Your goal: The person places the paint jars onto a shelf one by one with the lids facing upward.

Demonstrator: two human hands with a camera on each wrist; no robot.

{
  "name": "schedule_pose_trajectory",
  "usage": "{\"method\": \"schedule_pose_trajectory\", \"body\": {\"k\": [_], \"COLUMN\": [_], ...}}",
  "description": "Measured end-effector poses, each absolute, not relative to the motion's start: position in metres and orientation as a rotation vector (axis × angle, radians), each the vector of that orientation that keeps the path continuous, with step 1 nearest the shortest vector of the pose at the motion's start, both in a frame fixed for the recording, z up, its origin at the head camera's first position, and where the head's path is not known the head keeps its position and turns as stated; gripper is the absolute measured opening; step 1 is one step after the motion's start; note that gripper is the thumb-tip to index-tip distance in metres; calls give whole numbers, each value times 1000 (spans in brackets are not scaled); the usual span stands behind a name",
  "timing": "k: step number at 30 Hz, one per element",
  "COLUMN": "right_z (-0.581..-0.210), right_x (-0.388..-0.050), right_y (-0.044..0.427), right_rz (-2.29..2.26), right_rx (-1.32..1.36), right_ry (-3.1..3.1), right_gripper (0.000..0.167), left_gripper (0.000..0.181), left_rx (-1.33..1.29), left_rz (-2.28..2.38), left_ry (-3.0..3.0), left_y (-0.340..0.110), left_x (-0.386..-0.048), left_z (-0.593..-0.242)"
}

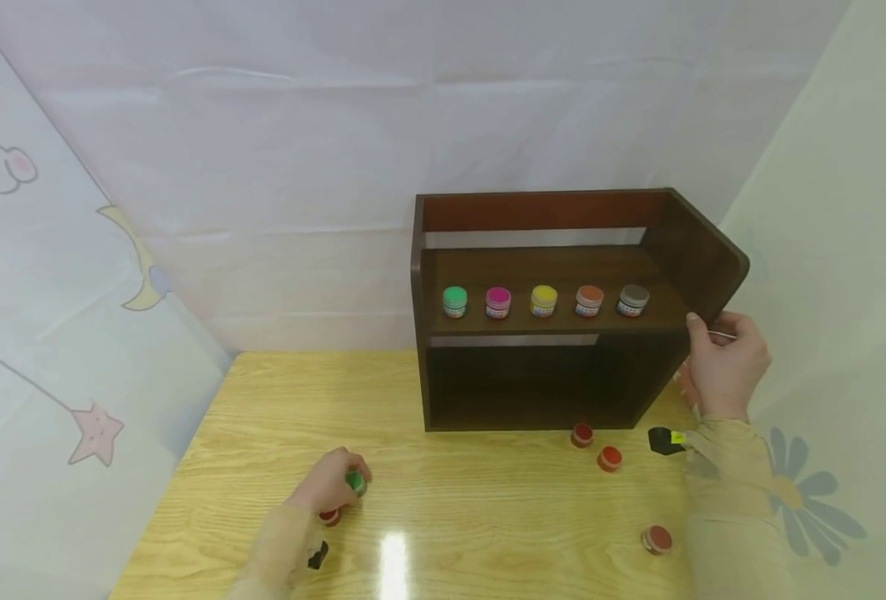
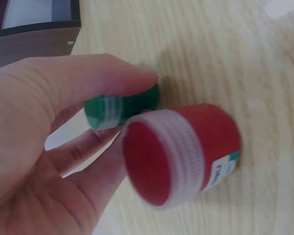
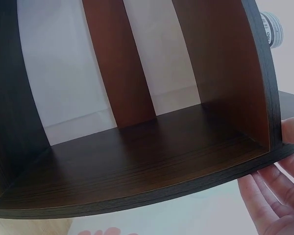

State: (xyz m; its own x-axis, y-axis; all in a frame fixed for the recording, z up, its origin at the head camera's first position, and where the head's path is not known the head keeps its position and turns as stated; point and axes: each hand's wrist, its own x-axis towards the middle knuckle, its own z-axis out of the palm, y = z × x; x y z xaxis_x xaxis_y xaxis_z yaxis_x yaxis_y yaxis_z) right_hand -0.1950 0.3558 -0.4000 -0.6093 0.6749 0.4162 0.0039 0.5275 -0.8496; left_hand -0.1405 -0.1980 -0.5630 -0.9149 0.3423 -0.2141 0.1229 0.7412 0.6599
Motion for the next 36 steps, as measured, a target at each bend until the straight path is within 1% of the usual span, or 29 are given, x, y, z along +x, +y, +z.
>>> {"method": "schedule_pose_trajectory", "body": {"k": [12, 19, 25, 31, 36], "right_z": [-402, -403, -404, -403, -401], "right_x": [-196, -196, -197, -197, -196], "right_y": [356, 355, 354, 355, 356], "right_rz": [1121, 1157, 1159, 1162, 1175], "right_rx": [-544, -533, -544, -544, -548], "right_ry": [-1996, -1982, -1982, -1964, -1938], "right_gripper": [38, 31, 35, 27, 19], "left_gripper": [37, 35, 35, 38, 38], "left_rx": [337, 345, 346, 403, 459], "left_rz": [1000, 962, 913, 923, 965], "left_ry": [2604, 2630, 2657, 2690, 2723], "left_y": [-197, -196, -192, -186, -179], "left_x": [-139, -137, -139, -142, -147], "left_z": [-570, -571, -572, -573, -564]}}
